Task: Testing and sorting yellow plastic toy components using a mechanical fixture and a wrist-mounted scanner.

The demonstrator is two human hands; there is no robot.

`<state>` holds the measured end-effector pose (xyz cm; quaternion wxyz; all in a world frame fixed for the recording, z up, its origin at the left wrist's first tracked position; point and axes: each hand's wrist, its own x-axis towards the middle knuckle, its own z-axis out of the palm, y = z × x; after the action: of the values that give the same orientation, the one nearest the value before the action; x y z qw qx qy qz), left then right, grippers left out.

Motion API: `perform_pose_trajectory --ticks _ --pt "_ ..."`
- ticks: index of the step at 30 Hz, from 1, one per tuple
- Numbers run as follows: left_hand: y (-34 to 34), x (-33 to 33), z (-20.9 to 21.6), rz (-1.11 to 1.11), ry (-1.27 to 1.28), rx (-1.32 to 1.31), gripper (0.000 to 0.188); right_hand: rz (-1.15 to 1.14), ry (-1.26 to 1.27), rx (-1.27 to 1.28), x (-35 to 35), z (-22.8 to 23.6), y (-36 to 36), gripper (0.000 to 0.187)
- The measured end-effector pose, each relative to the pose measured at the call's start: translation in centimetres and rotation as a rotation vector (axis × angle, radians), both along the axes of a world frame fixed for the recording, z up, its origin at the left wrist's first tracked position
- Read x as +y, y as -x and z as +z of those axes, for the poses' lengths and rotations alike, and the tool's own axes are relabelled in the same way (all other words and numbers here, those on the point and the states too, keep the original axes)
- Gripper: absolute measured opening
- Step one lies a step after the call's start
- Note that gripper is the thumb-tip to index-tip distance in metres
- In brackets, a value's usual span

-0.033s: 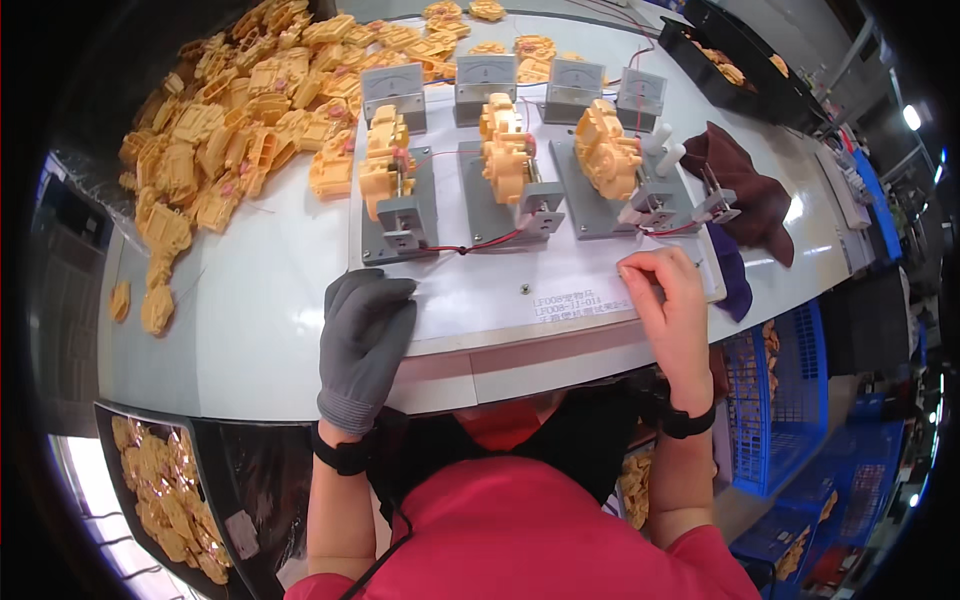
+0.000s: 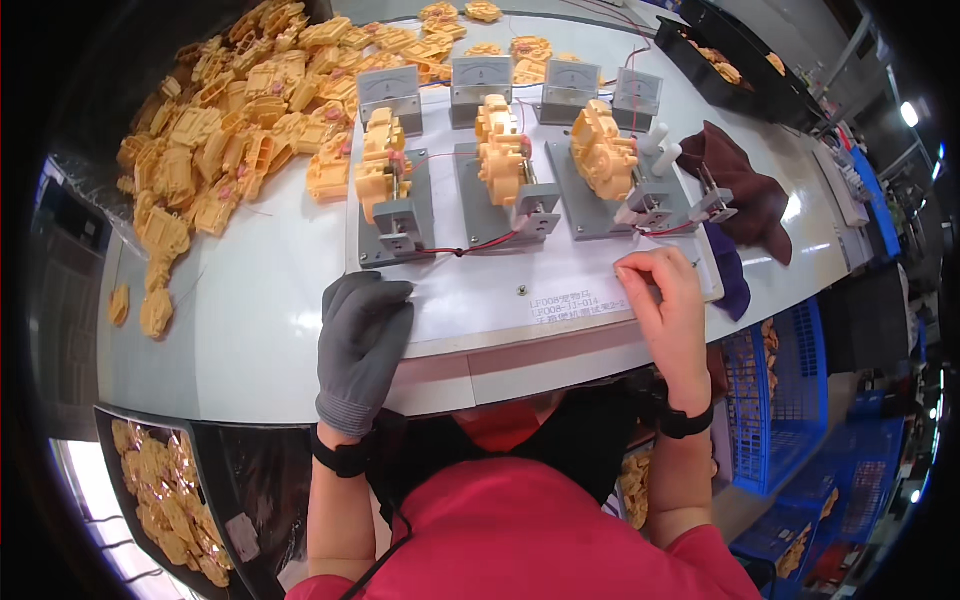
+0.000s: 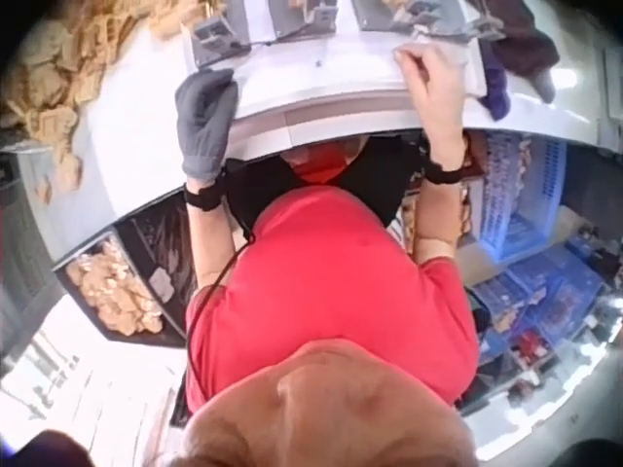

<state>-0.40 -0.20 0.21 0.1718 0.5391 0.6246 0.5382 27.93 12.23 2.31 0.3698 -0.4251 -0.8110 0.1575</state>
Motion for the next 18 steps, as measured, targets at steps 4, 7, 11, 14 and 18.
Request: perform_pose_trajectory --ticks 4,7,11,14,18 --pt "-0.52 0.26 0.13 0.017 -0.001 0.016 0.021 -0.025 -0.085 -0.027 -0.04 -0.30 -0.17 0.007" --pt "-0.76 0.30 0.26 0.087 -0.018 0.049 0.020 -0.040 -0.066 -0.034 -0.01 -0.40 -0.10 0.007" --pt "-0.36 0.26 0.28 0.077 0.031 0.177 0.016 -0.042 -0.086 -0.042 0.02 -0.46 -0.03 0.008" --pt "-0.34 0.31 0.34 0.077 0.022 0.182 0.014 -0.040 -0.089 -0.042 0.06 -0.42 0.00 0.008" --pt "-0.25 0.25 0.36 0.054 0.014 0.219 0.013 -0.040 -0.087 -0.036 0.06 -0.42 -0.13 0.007"
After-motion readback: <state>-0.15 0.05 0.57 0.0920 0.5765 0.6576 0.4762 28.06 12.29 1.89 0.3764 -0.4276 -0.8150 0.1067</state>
